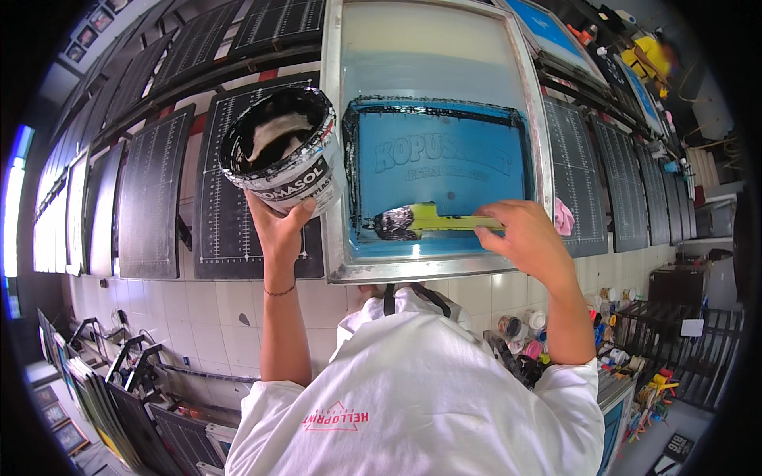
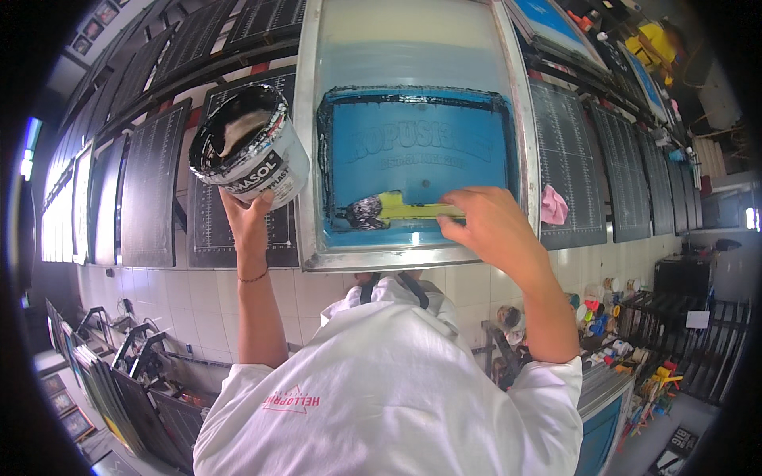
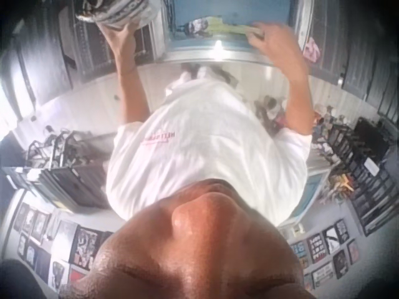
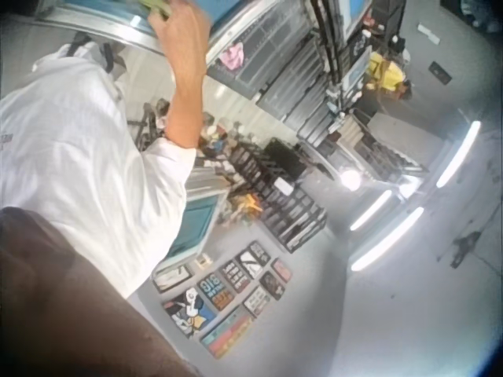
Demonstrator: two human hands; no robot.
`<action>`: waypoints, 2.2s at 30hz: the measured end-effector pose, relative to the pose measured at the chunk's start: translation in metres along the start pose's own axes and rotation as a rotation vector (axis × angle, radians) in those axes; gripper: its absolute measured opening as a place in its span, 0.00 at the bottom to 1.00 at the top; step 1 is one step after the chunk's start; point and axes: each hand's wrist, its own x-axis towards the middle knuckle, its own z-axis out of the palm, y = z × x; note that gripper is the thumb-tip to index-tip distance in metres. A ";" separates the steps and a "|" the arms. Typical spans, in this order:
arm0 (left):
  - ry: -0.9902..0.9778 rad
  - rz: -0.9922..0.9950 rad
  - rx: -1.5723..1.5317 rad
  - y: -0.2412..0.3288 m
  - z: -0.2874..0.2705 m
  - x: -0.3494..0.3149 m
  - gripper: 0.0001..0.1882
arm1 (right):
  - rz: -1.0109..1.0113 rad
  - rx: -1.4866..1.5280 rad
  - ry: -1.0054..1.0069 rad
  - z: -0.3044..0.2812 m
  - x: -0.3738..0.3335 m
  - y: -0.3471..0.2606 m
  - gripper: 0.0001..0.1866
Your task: The person spreads black ink across screen printing frames using a squeegee, working on different screens across multiple production stations.
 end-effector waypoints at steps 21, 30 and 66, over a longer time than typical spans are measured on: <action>-0.297 0.136 0.628 0.018 0.060 0.028 0.57 | -0.501 -0.504 0.546 -0.110 -0.025 -0.041 0.16; -0.117 -0.036 0.264 -0.015 0.061 0.036 0.49 | -0.344 -0.615 0.494 -0.119 -0.075 -0.011 0.16; 0.147 -0.018 0.013 -0.028 0.001 -0.037 0.54 | 0.110 -0.350 0.149 -0.178 0.068 0.184 0.18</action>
